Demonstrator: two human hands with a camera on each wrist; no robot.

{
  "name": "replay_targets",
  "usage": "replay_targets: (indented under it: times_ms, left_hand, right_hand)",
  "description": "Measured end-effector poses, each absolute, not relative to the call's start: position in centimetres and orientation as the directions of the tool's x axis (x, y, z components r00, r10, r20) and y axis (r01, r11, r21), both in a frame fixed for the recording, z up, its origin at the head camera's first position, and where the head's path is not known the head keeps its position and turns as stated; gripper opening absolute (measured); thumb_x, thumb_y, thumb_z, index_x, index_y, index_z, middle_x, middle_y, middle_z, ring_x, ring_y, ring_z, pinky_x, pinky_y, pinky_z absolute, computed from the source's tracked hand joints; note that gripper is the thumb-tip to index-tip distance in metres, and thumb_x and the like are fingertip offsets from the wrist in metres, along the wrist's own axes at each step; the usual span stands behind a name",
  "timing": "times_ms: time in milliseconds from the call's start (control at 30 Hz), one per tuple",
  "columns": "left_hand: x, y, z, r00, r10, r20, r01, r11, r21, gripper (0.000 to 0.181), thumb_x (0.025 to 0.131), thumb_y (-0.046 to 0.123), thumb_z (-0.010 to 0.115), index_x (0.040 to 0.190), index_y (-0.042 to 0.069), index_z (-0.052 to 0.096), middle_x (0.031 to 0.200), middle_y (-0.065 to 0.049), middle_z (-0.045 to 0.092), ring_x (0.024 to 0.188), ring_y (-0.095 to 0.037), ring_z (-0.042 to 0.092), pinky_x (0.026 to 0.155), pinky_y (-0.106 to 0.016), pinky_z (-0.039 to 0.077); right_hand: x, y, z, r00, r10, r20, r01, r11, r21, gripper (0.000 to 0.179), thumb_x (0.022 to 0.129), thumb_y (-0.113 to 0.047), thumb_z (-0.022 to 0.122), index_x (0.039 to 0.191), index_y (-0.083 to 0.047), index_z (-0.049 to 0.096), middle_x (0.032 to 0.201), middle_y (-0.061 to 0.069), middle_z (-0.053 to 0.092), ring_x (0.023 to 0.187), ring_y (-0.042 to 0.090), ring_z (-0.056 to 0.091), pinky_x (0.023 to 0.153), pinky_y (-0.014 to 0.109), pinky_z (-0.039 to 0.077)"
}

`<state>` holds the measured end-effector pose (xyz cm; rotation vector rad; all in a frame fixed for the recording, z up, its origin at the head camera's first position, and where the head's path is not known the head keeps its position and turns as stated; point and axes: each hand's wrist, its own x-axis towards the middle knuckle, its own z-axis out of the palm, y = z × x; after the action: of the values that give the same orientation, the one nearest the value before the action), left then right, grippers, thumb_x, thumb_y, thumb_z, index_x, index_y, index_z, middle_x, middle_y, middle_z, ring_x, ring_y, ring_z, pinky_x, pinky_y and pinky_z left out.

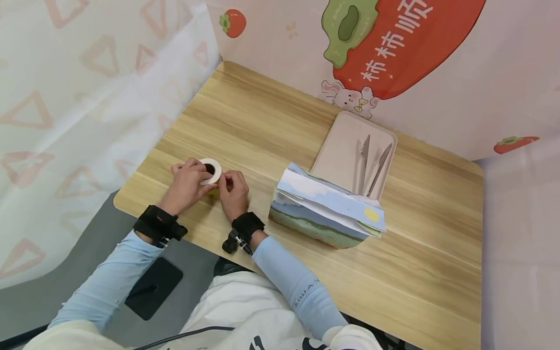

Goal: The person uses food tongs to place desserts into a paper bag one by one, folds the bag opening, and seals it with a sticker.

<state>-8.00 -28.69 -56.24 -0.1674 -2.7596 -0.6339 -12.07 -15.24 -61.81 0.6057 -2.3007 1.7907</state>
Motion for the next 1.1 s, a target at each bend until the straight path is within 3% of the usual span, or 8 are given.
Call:
replay_targets:
  times_ms: [467, 633, 867, 1100]
  left_hand:
    - [-8.3, -29.0, -55.8, -0.943, 0.065, 0.326, 0.203, 0.890, 0.409, 0.019, 0.076, 0.013, 0.085, 0.085, -0.002, 0.077, 0.084, -0.014, 0.068, 0.097, -0.033, 0.053, 0.080, -0.056, 0.026]
    - [-8.1, -28.7, -56.2, -0.951, 0.056, 0.303, 0.179, 0.901, 0.395, 0.021, 0.077, 0.018, 0.085, 0.084, 0.000, 0.077, 0.085, -0.013, 0.069, 0.097, -0.032, 0.053, 0.080, -0.057, 0.027]
    - [-8.1, -28.7, -56.0, -0.956, 0.042, 0.292, 0.166, 0.895, 0.413, 0.020, 0.078, 0.015, 0.083, 0.088, -0.001, 0.077, 0.087, -0.013, 0.070, 0.099, -0.032, 0.053, 0.084, -0.060, 0.027]
    - [-8.0, -28.8, -55.8, -0.963, 0.053, 0.263, 0.159, 0.902, 0.401, 0.023, 0.078, 0.019, 0.084, 0.087, 0.000, 0.077, 0.085, -0.012, 0.069, 0.099, -0.031, 0.053, 0.083, -0.059, 0.027]
  right_hand:
    - [-12.2, -16.1, -61.7, -0.889, -0.161, 0.428, -0.457, 0.287, -0.842, 0.016, 0.100, -0.010, 0.057, 0.088, -0.001, 0.062, 0.096, 0.013, 0.064, 0.082, 0.020, 0.068, 0.074, 0.013, 0.053]
    - [-12.0, -15.4, -61.8, -0.915, -0.166, 0.368, -0.401, 0.259, -0.879, 0.015, 0.100, -0.010, 0.057, 0.090, -0.002, 0.065, 0.095, 0.011, 0.065, 0.083, 0.018, 0.066, 0.074, 0.014, 0.052]
    - [-11.9, -14.8, -61.8, -0.933, -0.230, 0.277, -0.315, 0.146, -0.938, 0.016, 0.098, -0.013, 0.062, 0.109, -0.002, 0.066, 0.106, 0.013, 0.067, 0.093, 0.019, 0.069, 0.080, 0.018, 0.056]
    - [-12.1, -15.0, -61.4, -0.960, -0.202, 0.191, -0.220, 0.131, -0.967, 0.012, 0.096, -0.014, 0.065, 0.104, -0.006, 0.066, 0.101, 0.010, 0.069, 0.092, 0.014, 0.067, 0.077, 0.019, 0.055]
